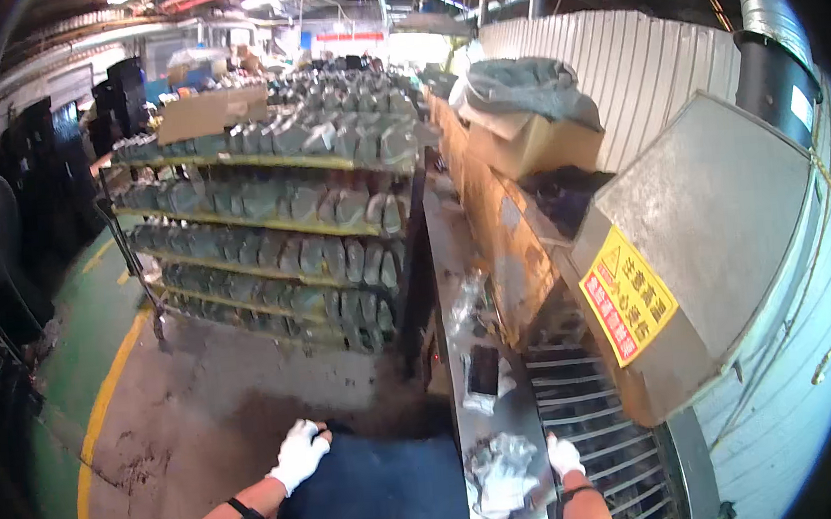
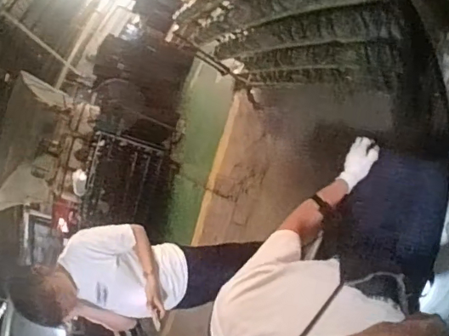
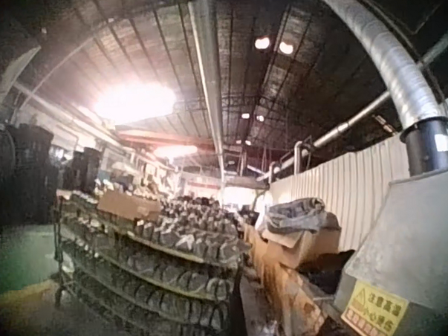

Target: Manually fitting and pressing rubber soles onto white shoe uppers taken from a conveyor heater.

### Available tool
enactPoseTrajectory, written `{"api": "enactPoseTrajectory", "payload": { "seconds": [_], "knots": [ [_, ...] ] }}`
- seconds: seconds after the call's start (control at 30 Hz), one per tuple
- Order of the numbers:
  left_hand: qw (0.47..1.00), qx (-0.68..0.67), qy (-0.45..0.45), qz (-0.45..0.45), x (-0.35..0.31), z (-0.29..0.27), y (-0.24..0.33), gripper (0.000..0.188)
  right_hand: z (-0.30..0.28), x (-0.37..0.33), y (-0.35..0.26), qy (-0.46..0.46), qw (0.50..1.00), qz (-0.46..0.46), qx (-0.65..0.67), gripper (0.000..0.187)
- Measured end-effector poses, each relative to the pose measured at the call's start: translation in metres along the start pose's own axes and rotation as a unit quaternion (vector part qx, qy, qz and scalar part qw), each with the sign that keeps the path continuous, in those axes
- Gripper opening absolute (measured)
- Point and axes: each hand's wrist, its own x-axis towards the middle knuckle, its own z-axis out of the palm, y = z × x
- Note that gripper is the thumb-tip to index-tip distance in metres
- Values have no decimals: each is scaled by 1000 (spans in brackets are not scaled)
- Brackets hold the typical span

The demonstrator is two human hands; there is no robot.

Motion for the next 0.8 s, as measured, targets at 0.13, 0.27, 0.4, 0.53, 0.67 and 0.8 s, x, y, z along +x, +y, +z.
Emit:
{"api": "enactPoseTrajectory", "payload": {
  "seconds": [0.13, 0.27, 0.4, 0.53, 0.67, 0.8],
  "knots": [
    [995, -7, 20, 101, 16, -8, 18, 31, -36, -13, -5, 157, 970, -173, -72, 57],
    [997, -49, 38, 54, 16, -8, 2, 35, -79, -59, -110, 200, 959, -202, -11, 42],
    [999, -45, -7, 29, 15, 6, -6, 37, -70, -131, -148, 176, 962, -206, -4, 61],
    [998, -52, -23, 34, 20, 18, 2, 38, -4, -167, -130, 142, 965, -210, -72, 80],
    [998, -46, -19, 33, 9, 10, -5, 39, -7, -154, -156, 146, 967, -193, -75, 86],
    [998, -57, -9, 35, 9, 10, -2, 37, -8, -129, -170, 182, 959, -197, -97, 82]
  ]
}}
